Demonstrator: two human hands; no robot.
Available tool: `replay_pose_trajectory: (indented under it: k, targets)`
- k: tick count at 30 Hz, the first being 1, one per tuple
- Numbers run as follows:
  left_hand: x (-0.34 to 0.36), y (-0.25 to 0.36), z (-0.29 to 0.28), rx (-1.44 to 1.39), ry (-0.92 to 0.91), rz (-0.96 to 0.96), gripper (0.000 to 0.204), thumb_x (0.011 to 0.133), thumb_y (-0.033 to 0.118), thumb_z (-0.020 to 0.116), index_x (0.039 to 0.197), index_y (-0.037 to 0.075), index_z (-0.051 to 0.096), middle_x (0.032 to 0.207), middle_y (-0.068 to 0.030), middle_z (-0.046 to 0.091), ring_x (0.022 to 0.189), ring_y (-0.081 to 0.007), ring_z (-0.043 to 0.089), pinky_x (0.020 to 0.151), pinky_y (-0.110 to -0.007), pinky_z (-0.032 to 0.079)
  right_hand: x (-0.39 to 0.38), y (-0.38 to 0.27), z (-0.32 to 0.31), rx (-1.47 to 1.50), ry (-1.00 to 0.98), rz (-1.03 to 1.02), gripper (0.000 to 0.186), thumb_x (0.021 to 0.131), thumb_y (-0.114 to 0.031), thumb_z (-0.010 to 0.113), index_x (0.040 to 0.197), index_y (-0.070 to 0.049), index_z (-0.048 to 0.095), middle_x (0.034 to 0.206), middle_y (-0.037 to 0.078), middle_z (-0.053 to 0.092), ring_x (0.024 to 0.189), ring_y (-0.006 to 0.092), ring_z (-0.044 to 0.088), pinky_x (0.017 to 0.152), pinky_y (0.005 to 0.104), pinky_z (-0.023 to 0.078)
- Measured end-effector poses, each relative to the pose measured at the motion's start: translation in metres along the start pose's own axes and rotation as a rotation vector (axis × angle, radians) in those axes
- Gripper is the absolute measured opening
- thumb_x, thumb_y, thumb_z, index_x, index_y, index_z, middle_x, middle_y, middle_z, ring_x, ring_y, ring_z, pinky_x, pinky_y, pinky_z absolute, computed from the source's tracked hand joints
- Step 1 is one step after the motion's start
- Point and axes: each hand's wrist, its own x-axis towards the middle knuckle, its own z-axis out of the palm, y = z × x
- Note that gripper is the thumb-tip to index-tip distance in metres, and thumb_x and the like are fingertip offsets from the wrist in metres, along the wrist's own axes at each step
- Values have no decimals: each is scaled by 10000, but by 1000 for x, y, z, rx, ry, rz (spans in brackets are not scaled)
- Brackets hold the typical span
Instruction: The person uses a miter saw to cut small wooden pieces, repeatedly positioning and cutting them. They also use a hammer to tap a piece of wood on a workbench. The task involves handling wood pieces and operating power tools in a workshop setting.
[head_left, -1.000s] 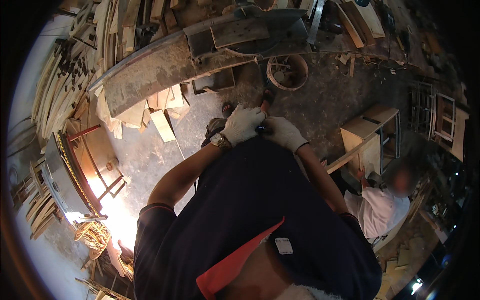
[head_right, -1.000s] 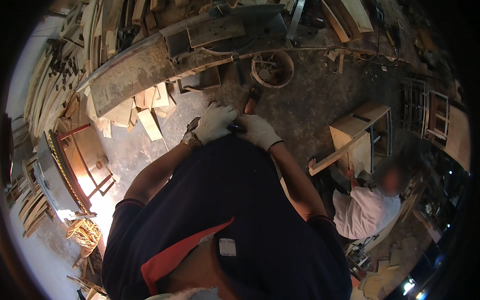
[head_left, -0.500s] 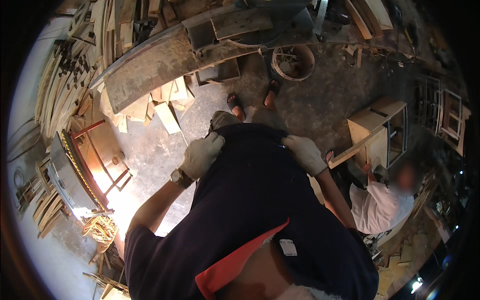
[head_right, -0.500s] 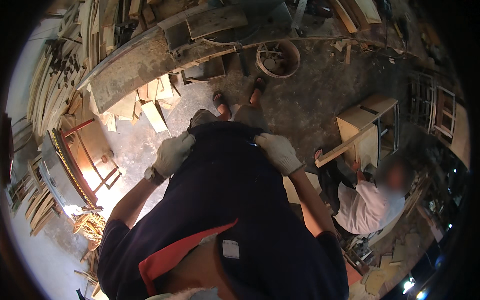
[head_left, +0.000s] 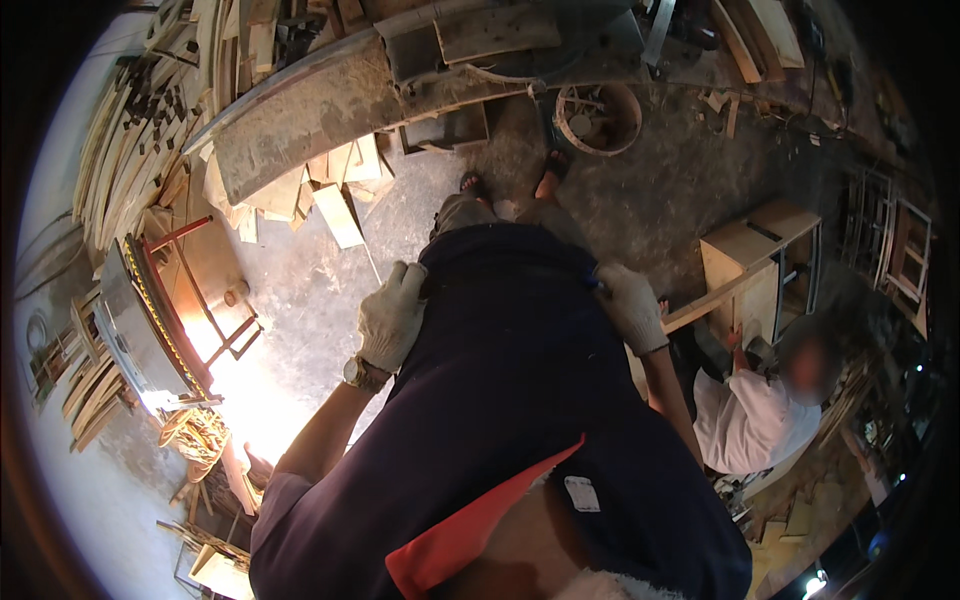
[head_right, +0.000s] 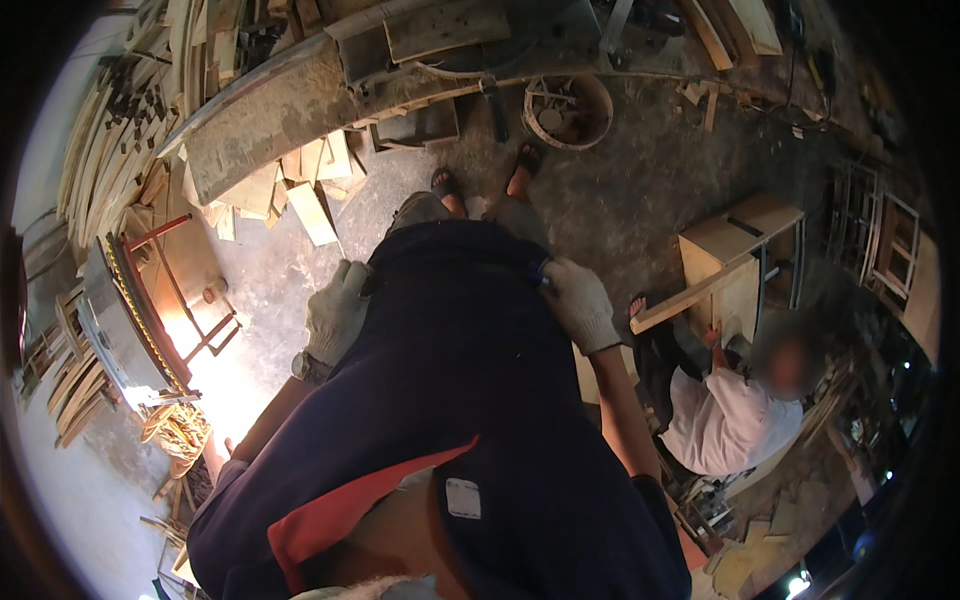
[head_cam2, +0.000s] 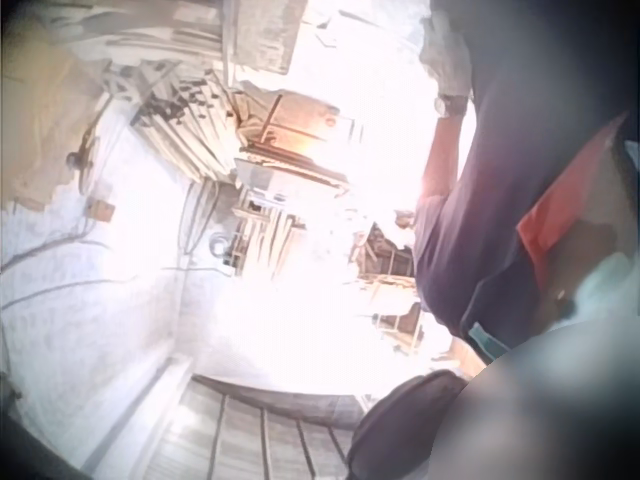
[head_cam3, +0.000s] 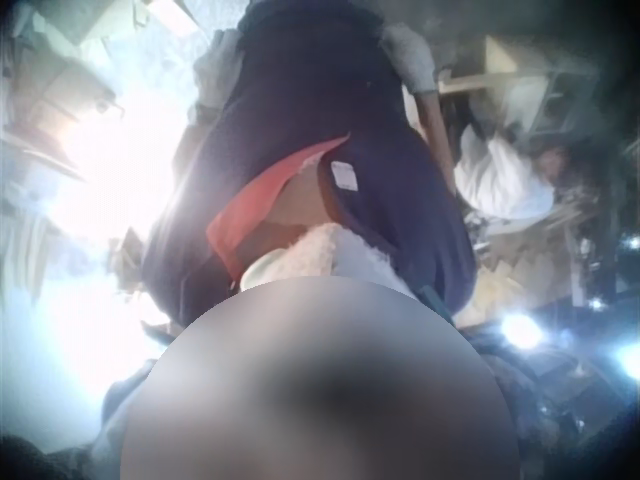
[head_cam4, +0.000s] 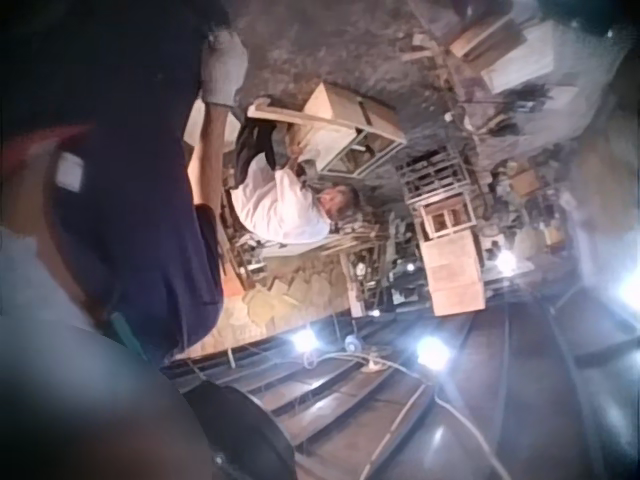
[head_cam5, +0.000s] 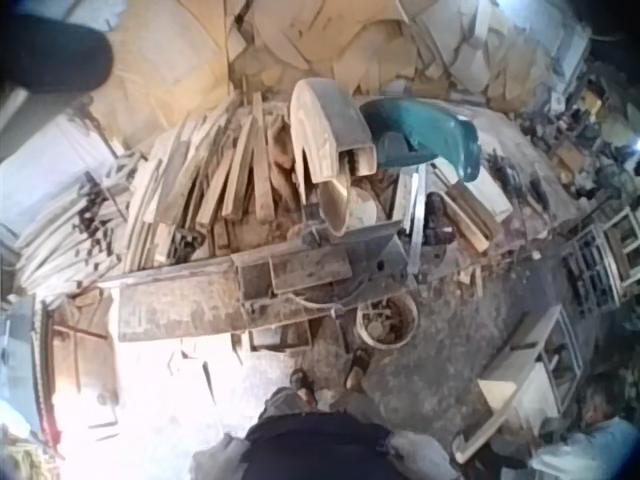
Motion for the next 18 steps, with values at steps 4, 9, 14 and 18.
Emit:
replay_pose_trajectory:
  k: [4,9,14,18]
  targets:
    - [-2,6,-15,91,-252,-40,199,925,142,622,1119,143,582,922,-126,682,752,-375,702,629,-484,559,-7,-4,-12,-61,22,-64,230,848,-105,733,1072,-74,692,991,103,665,913,352,695,787,455,562]
    - [-16,35,-73,-10,-338,8,153,912,165,615,1065,165,609,830,-134,687,746,-378,702,621,-494,541,-30,-16,-46,-77,76,-107,193,821,-101,741,1010,-86,704,952,82,661,866,323,703,758,437,569]
    - [9,54,-109,-41,-264,149,153,758,191,731,857,94,665,661,-118,662,663,-352,702,629,-435,545,-54,-14,-87,5,286,-27,184,781,-149,773,944,-76,728,914,87,698,798,306,716,701,429,553]
    - [60,48,-69,-81,-205,120,149,764,172,726,878,97,665,695,-118,683,662,-341,703,622,-434,545,-36,9,-76,116,109,223,163,786,-131,754,917,-43,717,854,151,683,810,360,704,701,459,535]
